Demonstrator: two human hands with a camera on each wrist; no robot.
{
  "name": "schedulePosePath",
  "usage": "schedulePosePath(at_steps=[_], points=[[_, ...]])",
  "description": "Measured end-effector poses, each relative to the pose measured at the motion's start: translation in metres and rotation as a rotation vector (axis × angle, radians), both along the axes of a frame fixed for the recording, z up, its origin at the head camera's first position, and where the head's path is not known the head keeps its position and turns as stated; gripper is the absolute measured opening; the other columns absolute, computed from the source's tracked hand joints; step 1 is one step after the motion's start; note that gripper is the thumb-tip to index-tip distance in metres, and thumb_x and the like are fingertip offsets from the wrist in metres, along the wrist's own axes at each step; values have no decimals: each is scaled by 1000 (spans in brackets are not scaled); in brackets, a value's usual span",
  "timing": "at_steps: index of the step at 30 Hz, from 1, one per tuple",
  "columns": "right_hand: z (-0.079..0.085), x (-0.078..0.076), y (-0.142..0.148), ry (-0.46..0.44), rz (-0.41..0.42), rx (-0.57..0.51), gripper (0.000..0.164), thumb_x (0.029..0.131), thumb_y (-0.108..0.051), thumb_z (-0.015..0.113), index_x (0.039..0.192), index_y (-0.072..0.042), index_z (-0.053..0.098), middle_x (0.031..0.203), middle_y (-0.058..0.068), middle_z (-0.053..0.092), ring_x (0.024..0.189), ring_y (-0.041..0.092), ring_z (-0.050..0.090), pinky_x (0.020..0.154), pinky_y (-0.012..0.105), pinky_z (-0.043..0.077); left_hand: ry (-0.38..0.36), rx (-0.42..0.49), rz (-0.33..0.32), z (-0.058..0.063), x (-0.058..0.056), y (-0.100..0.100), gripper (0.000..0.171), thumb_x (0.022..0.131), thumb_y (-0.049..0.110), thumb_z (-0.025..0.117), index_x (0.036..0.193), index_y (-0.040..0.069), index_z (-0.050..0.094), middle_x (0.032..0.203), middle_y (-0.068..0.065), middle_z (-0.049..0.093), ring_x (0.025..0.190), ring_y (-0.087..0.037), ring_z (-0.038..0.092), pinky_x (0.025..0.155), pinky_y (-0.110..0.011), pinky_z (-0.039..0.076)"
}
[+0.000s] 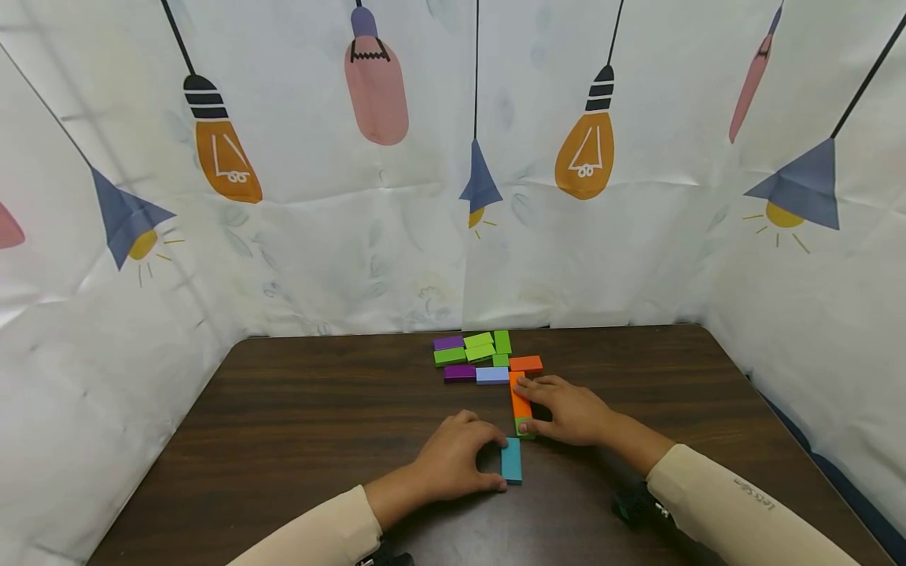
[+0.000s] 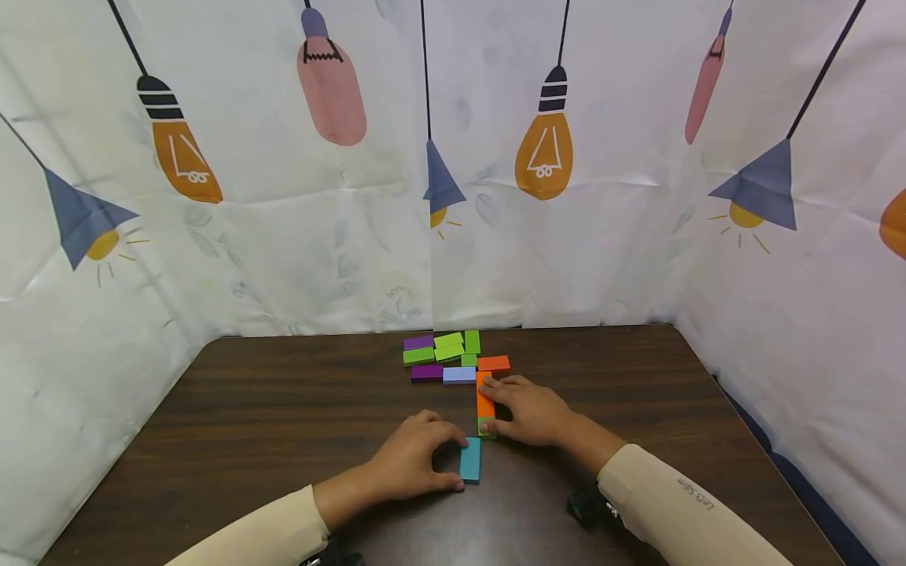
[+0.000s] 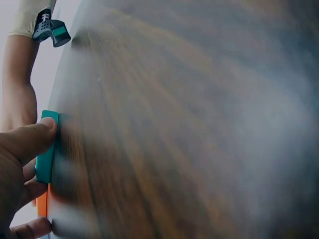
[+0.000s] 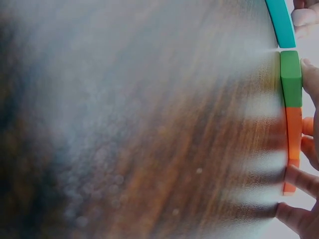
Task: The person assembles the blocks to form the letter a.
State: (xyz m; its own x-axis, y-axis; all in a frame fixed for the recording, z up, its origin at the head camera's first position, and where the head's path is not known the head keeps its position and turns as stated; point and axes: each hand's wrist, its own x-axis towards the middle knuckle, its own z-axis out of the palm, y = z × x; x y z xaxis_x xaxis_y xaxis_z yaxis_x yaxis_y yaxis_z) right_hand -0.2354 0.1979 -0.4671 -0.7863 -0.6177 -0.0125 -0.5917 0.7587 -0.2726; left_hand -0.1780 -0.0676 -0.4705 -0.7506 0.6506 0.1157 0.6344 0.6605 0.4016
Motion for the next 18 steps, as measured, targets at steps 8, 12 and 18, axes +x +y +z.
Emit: schedulePosePath(at_steps=[8,12,18], points=[[0,0,0,2,9,-4,79,97,-67,54,159,-20,42,161,0,40,143,28,40,88,53,54,5,-18,14,0,2,9,48,79,54,85,117,28,72,118,18,67,117,-15,53,103,-42,44],[1,0,0,2,9,-8,79,97,-67,54,158,-19,42,160,0,42,143,29,40,87,53,54,42,-23,16,-1,2,13,47,80,55,84,116,27,72,121,13,67,120,-15,53,106,-43,43],[1,0,0,-6,6,-10,79,97,-67,53,158,-19,42,160,1,42,143,29,40,89,55,53,73,-24,24,-1,3,19,48,80,55,84,116,26,72,122,9,67,121,-15,54,107,-44,42]])
